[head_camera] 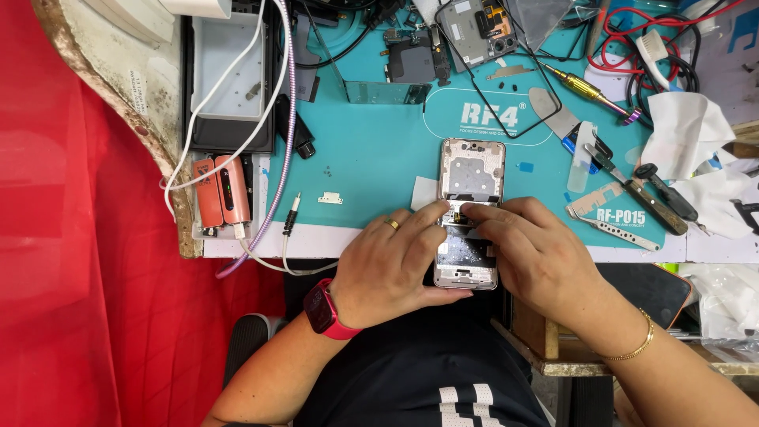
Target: Disassembling and repairing a mobile phone by removing screws and handling internal components.
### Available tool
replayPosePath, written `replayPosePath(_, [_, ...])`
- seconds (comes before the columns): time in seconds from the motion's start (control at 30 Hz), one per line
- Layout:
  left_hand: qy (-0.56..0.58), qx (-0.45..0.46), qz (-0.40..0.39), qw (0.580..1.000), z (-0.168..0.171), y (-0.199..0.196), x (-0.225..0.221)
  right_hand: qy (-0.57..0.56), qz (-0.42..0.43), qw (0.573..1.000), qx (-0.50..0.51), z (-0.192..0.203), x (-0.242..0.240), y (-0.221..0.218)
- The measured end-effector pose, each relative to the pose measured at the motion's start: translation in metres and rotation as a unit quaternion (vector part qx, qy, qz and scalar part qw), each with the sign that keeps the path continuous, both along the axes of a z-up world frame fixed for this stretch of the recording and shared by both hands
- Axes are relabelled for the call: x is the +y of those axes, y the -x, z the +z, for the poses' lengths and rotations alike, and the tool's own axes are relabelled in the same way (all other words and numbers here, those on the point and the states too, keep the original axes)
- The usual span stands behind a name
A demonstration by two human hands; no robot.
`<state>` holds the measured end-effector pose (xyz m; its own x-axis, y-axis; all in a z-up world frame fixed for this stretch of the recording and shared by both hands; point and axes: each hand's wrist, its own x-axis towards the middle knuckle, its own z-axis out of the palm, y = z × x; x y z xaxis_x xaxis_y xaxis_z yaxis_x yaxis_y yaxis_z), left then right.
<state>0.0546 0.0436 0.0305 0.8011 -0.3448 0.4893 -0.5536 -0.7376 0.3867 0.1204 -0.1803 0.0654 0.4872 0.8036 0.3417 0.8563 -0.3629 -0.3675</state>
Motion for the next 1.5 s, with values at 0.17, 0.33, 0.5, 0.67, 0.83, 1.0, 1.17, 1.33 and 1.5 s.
replayPosePath(0.17, [0.015, 0.032, -0.008, 0.999, -0.001, 0.001, 0.001, 0.018, 0.028, 0.999, -0.016, -0.002, -0.004, -0.009])
replayPosePath(0.33, [-0.001, 0.033, -0.04, 0.999, 0.006, -0.004, 0.001, -0.011, 0.009, 1.0, -0.017, -0.009, -0.005, -0.006])
replayPosePath(0.5, [-0.049, 0.031, -0.03, 0.998, 0.011, -0.006, -0.002, -0.066, -0.022, 0.996, 0.056, -0.011, -0.007, -0.002])
replayPosePath(0.67, [-0.105, -0.012, -0.06, 0.993, 0.012, -0.013, -0.001, -0.087, -0.082, 0.988, 0.099, 0.008, -0.028, 0.007])
replayPosePath(0.83, [-0.154, -0.026, -0.059, 0.986, 0.005, -0.016, 0.0, -0.03, -0.388, 0.921, 0.008, 0.015, -0.1, 0.009])
replayPosePath(1.0, [-0.087, 0.001, -0.068, 0.994, 0.005, -0.017, 0.002, 0.125, -0.371, 0.918, -0.058, 0.019, -0.131, 0.007])
replayPosePath(1.17, [-0.077, -0.004, -0.056, 0.995, 0.006, -0.015, 0.002, 0.114, -0.373, 0.92, -0.046, -0.002, -0.149, -0.002])
replayPosePath(1.33, [-0.07, -0.003, -0.05, 0.996, 0.004, -0.014, 0.002, 0.098, -0.389, 0.916, -0.023, -0.011, -0.148, -0.003])
replayPosePath(1.5, [-0.068, -0.011, -0.047, 0.996, 0.003, -0.013, 0.001, 0.091, -0.359, 0.929, -0.018, -0.017, -0.149, -0.005])
